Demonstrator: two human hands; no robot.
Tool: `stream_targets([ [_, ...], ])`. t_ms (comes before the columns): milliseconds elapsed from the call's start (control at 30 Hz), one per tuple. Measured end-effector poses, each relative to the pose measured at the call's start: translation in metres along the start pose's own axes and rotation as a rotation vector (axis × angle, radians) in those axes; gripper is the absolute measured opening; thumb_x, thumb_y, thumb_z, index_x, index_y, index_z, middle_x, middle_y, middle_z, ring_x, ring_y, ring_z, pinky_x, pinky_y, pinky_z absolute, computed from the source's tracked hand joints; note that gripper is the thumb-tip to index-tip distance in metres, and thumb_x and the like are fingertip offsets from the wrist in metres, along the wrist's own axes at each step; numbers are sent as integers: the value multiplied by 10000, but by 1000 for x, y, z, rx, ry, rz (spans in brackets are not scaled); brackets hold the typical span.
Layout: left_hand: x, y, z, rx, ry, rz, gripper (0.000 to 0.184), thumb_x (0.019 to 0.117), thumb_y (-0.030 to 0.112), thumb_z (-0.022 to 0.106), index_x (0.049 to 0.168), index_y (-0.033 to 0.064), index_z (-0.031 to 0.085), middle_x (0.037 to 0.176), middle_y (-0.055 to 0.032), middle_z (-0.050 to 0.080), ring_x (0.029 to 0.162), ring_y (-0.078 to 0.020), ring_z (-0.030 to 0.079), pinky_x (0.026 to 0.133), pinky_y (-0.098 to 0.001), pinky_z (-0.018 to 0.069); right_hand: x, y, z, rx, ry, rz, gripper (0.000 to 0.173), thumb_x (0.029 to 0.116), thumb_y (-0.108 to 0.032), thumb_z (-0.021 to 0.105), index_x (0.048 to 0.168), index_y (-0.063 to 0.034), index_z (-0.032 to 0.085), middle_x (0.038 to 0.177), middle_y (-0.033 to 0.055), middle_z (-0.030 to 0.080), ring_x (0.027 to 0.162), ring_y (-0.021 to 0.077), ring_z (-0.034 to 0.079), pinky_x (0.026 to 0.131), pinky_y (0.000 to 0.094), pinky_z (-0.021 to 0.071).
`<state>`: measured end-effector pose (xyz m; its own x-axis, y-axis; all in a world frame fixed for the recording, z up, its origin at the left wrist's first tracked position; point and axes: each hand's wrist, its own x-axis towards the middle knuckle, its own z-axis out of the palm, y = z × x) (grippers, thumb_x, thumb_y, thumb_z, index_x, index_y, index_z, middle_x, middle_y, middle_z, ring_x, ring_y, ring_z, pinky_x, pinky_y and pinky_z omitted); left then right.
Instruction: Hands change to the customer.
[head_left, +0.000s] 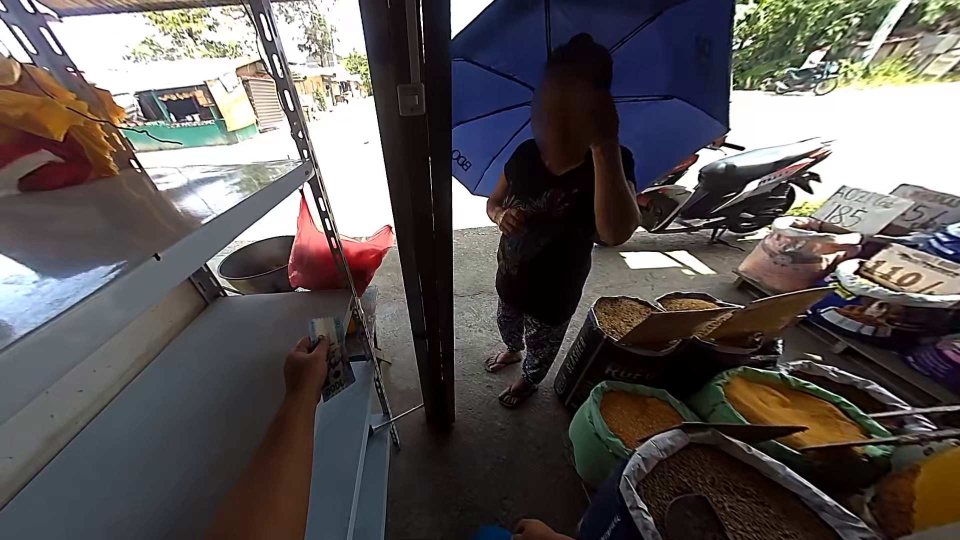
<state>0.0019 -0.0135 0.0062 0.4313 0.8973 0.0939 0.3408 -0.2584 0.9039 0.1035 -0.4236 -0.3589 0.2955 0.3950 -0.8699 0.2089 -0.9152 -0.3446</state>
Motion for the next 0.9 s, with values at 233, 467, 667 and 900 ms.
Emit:
stream_targets([
  [233,1,-3,1,-15,8,9,229,1044,230,621,1083,17,695,948,-120,690,844,-197,647,797,-440,521,10,4,3,7,12,-4,526,1067,-430,445,1402,-52,594,1425,194,593,1381,323,521,1154,545,378],
  [467,2,-3,1,-12,-4,12,235,1047,220,611,1112,9,691,995,-141,697,889,-221,663,835,-467,528,-1,0,2,19,27,-3,524,1068,-420,459,1417,-49,580,1443,202,576,1396,332,506,1165,552,364],
  [667,2,-3,1,-8,-6,8,232,1046,226,613,1098,11,686,967,-134,685,859,-211,646,809,-454,520,-3,0,1,12,19,-4,520,1070,-411,457,1418,-44,578,1446,206,573,1402,332,500,1169,545,359],
  [900,1,-3,1,-15,-1,11,232,1048,225,611,1079,8,686,949,-127,681,842,-200,643,801,-444,521,9,7,4,13,30,2,527,1064,-434,453,1408,-60,593,1432,195,588,1388,330,515,1158,557,372],
])
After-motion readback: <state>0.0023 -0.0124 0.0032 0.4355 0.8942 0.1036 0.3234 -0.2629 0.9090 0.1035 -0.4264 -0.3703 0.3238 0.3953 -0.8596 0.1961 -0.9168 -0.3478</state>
